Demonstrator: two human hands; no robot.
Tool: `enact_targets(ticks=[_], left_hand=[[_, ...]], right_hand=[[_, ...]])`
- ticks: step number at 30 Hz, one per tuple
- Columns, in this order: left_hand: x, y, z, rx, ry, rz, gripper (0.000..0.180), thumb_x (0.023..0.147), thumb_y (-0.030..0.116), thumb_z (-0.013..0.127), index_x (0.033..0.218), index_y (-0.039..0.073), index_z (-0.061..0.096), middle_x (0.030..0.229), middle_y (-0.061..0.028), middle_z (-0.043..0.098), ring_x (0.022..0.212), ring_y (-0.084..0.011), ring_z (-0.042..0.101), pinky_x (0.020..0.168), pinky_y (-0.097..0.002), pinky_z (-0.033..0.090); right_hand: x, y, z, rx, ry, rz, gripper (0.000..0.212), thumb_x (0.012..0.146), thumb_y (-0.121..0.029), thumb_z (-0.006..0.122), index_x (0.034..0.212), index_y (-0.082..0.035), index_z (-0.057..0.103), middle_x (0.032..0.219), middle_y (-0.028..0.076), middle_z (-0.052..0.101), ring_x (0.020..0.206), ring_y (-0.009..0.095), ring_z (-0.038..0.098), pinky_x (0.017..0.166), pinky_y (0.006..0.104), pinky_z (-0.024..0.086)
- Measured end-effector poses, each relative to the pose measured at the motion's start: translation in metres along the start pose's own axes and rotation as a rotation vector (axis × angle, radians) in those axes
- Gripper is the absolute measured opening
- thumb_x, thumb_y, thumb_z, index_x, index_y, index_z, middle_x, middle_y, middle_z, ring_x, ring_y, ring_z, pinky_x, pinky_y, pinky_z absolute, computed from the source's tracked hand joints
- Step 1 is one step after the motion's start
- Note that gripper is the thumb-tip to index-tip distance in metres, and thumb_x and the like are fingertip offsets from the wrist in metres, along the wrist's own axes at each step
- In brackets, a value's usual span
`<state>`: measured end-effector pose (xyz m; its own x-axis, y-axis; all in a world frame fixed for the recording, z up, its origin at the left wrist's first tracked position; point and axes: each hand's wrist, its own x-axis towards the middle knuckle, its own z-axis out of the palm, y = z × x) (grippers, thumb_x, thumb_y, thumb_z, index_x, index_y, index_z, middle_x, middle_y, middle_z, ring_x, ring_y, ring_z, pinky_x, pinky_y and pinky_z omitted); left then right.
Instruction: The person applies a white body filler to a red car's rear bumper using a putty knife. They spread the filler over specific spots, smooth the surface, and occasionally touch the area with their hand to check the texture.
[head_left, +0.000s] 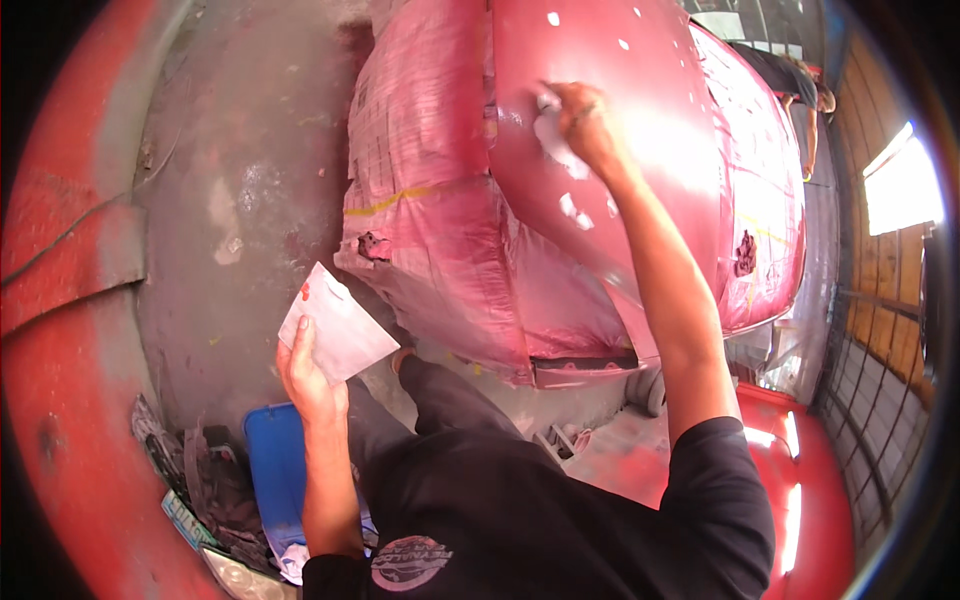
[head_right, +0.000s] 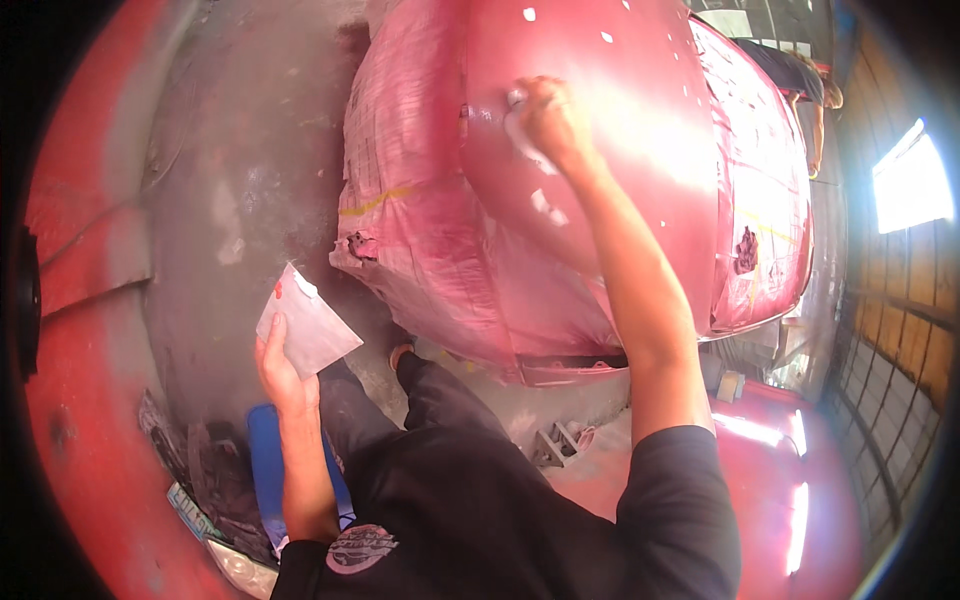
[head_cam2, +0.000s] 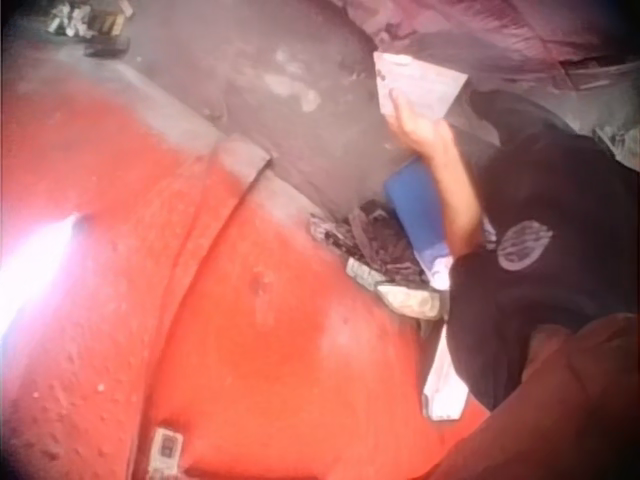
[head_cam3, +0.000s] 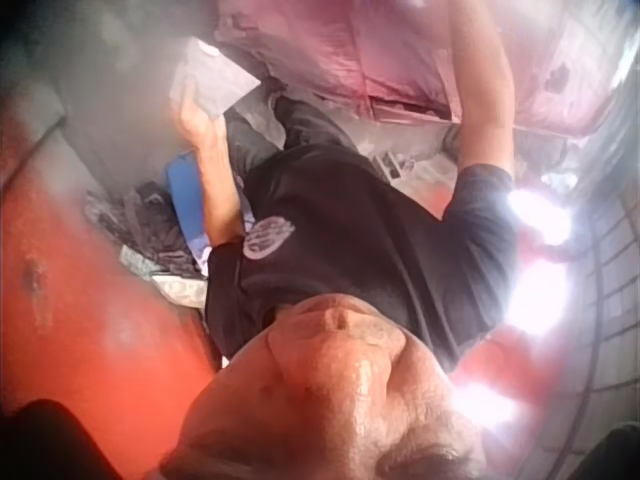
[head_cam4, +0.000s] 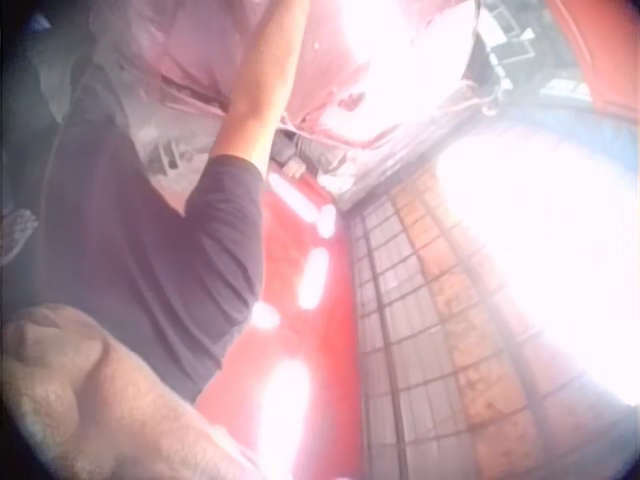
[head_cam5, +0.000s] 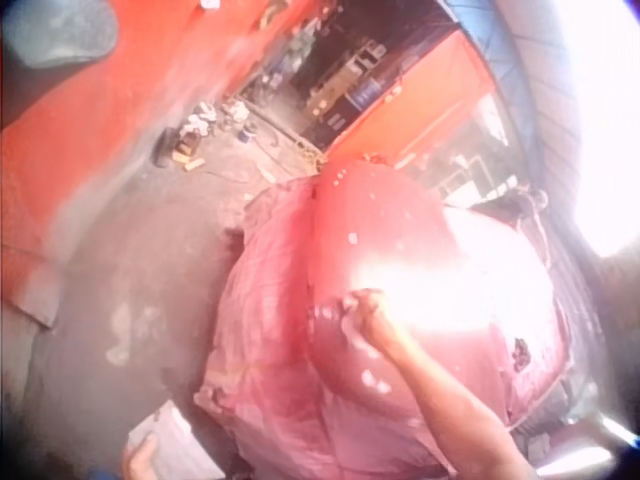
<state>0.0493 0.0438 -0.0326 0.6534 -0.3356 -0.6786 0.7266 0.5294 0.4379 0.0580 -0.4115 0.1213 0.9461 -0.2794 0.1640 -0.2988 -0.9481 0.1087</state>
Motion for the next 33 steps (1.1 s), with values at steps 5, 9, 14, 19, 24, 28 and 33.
enact_targets(ticks=[5,9,14,19,24,28,33], left_hand=[[-0.005,0.005,-0.009,-0.016,0.041,0.013,0.033,0.1,0.012,0.064,0.13,-0.003,0.063,0.125,-0.0134,0.069,0.112,-0.0259,0.068,0.099,-0.0404,0.054],[0.001,0.002,-0.005,-0.017,0.058,0.019,0.034,0.1,0.012,0.064,0.13,-0.003,0.063,0.125,-0.0132,0.069,0.112,-0.0259,0.068,0.099,-0.0406,0.054],[-0.007,0.002,0.008,-0.002,-0.01,0.005,0.037,0.1,0.015,0.064,0.134,-0.002,0.06,0.127,-0.0116,0.066,0.116,-0.0251,0.066,0.101,-0.0409,0.052],[-0.01,0.002,-0.002,-0.012,0.009,0.02,0.036,0.1,0.012,0.064,0.133,-0.002,0.061,0.127,-0.0129,0.067,0.115,-0.0259,0.066,0.101,-0.0407,0.053],[-0.008,0.0,0.007,-0.04,0.047,0.023,0.034,0.1,0.01,0.064,0.132,-0.003,0.062,0.126,-0.014,0.068,0.113,-0.0267,0.068,0.1,-0.0405,0.054],[0.005,-0.006,0.031,-0.103,-0.041,0.057,0.037,0.1,0.01,0.062,0.134,-0.004,0.061,0.13,-0.0132,0.068,0.116,-0.0255,0.068,0.102,-0.04,0.053],[0.004,0.01,0.064,-0.157,-0.226,0.088,0.034,0.1,0.009,0.063,0.132,-0.003,0.062,0.127,-0.0114,0.069,0.115,-0.023,0.067,0.102,-0.0387,0.052]], right_hand=[[-0.004,0.028,-0.002,0.025,-0.06,0.072,0.034,0.087,0.001,0.051,0.111,-0.005,0.075,0.091,0.022,0.073,0.087,0.038,0.071,0.081,0.0479,0.057],[-0.03,-0.019,0.021,-0.2,-0.018,0.004,0.021,0.09,-0.006,0.057,0.102,-0.005,0.073,0.096,0.016,0.07,0.095,0.036,0.067,0.087,0.0456,0.056],[-0.041,-0.012,0.002,-0.034,0.039,-0.07,0.032,0.09,-0.004,0.055,0.115,-0.006,0.075,0.1,0.018,0.073,0.095,0.037,0.069,0.088,0.0469,0.057],[-0.023,0.013,-0.027,-0.06,-0.089,0.109,0.03,0.088,-0.003,0.057,0.111,-0.007,0.075,0.098,0.021,0.074,0.091,0.039,0.071,0.086,0.0464,0.056],[-0.047,-0.025,0.011,-0.174,-0.016,0.042,0.028,0.089,-0.005,0.058,0.112,-0.007,0.073,0.097,0.018,0.071,0.097,0.038,0.067,0.085,0.0475,0.056],[-0.056,-0.059,-0.018,0.031,-0.129,0.031,0.031,0.09,-0.002,0.054,0.116,-0.002,0.071,0.102,0.02,0.072,0.098,0.041,0.068,0.088,0.0473,0.055],[-0.104,-0.126,-0.068,0.443,-0.2,-0.15,0.041,0.08,0.008,0.058,0.117,-0.003,0.073,0.107,0.017,0.074,0.099,0.037,0.071,0.09,0.0415,0.057]])
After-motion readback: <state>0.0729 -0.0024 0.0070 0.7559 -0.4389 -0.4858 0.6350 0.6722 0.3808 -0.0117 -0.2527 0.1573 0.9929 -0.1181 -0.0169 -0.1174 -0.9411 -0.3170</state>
